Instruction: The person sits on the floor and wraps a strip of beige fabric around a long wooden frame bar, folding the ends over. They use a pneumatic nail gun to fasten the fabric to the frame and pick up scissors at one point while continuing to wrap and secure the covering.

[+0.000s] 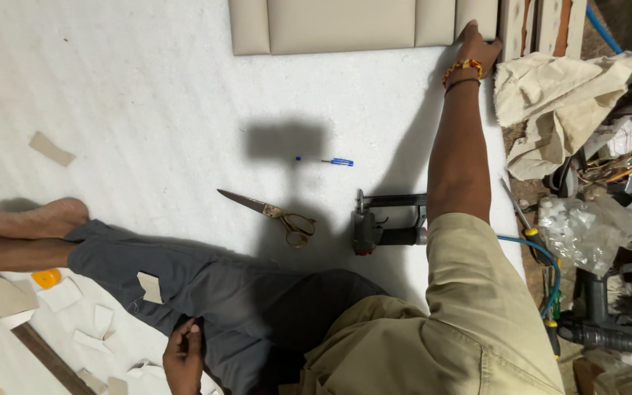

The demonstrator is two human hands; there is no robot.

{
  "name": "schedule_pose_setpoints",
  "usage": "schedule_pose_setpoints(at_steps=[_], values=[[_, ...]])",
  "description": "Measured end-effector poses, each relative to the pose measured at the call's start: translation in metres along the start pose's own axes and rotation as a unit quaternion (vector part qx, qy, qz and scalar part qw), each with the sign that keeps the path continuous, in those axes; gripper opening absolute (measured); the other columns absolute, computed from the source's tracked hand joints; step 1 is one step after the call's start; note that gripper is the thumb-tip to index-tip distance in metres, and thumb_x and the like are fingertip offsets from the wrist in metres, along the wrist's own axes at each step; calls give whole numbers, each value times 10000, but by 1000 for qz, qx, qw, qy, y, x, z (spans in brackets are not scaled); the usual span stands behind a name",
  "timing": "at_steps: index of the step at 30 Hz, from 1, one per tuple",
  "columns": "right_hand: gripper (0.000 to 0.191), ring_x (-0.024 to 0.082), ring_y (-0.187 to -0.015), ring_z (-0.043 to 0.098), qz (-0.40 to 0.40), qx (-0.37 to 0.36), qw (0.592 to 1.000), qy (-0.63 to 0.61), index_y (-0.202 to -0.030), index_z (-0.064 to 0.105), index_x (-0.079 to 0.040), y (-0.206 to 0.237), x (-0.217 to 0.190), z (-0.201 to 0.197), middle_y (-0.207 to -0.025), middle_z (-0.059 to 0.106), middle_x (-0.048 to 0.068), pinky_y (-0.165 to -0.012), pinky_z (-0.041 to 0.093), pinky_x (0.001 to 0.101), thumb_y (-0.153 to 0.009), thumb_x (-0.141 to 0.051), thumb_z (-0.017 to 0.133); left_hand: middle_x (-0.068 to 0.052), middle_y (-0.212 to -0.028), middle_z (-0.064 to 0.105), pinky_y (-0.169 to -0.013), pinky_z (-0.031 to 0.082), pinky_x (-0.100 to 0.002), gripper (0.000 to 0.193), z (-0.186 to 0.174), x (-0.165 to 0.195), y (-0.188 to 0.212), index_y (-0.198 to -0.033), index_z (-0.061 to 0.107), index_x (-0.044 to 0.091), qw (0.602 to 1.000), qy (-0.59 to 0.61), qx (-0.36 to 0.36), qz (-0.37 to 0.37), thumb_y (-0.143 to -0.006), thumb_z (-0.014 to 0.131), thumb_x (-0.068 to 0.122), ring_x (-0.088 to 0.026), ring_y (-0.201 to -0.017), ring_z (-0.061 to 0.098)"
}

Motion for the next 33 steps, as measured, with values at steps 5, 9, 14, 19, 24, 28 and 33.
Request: schedule_pose_setpoints(at_steps=[5,9,14,19,24,28,33], values=[[909,280,-1119,676,-47,-2,994,-96,-1436,434,-11,-7,0,6,-1234,687,128,-1007,489,376,-728,-379,870,-8,-895,650,-674,457,-230,283,4,-10,0,-1250,712,9,997,75,-13,-28,-1012,678,158,-91,-763,563],[760,236,-925,630,-125,-38,970,-207,-1268,466,15,1,-19,5,-1041,616,106,-860,557,347,-724,-212,946,-24,-899,631,-729,456,-232,296,-5,-5,-1,-1272,730,-3,999,-31,-9,22,-1013,708,138,-94,-796,547],[601,182,-790,553,-221,-50,953,-201,-1114,480,-31,36,-47,-6,-933,543,85,-724,550,317,-673,-16,888,-76,-1074,746,-884,513,-223,317,-7,-18,13,-1284,687,6,987,139,-73,16,-990,659,120,-89,-987,675],[617,188,-722,623,-213,-154,952,-159,-1231,477,-41,56,-67,5,-946,568,103,-559,579,304,-705,1,797,-131,-1117,744,-867,542,-257,303,-28,-11,7,-1299,687,-5,984,156,-46,69,-1018,658,103,-145,-977,707],[499,262,-818,740,-206,-244,923,-214,-1255,626,37,89,-102,20,-1030,710,174,-623,629,355,-778,15,774,-164,-1037,682,-778,506,-296,285,-33,13,0,-1269,725,19,994,50,-10,99,-1018,694,150,-171,-886,640],[538,230,-762,779,-182,-195,903,-337,-1228,591,11,124,-113,12,-931,713,117,-633,669,397,-727,22,787,-114,-1192,717,-844,512,-313,304,-13,83,-4,-1253,733,84,980,-26,-11,198,-999,687,244,-174,-1044,681],[445,163,-703,695,-234,-229,882,-341,-1267,652,84,190,-98,-1,-892,703,109,-603,656,335,-845,-7,760,-62,-1206,737,-684,501,-298,292,39,153,-12,-1208,731,75,969,18,-117,217,-951,685,206,-208,-885,636]])
Point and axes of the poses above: each hand's wrist, its own y-axis away from the middle knuckle, its own z-axis out of the palm, x = y × z, the point moved 10 cm from there along -y, towards the middle knuckle
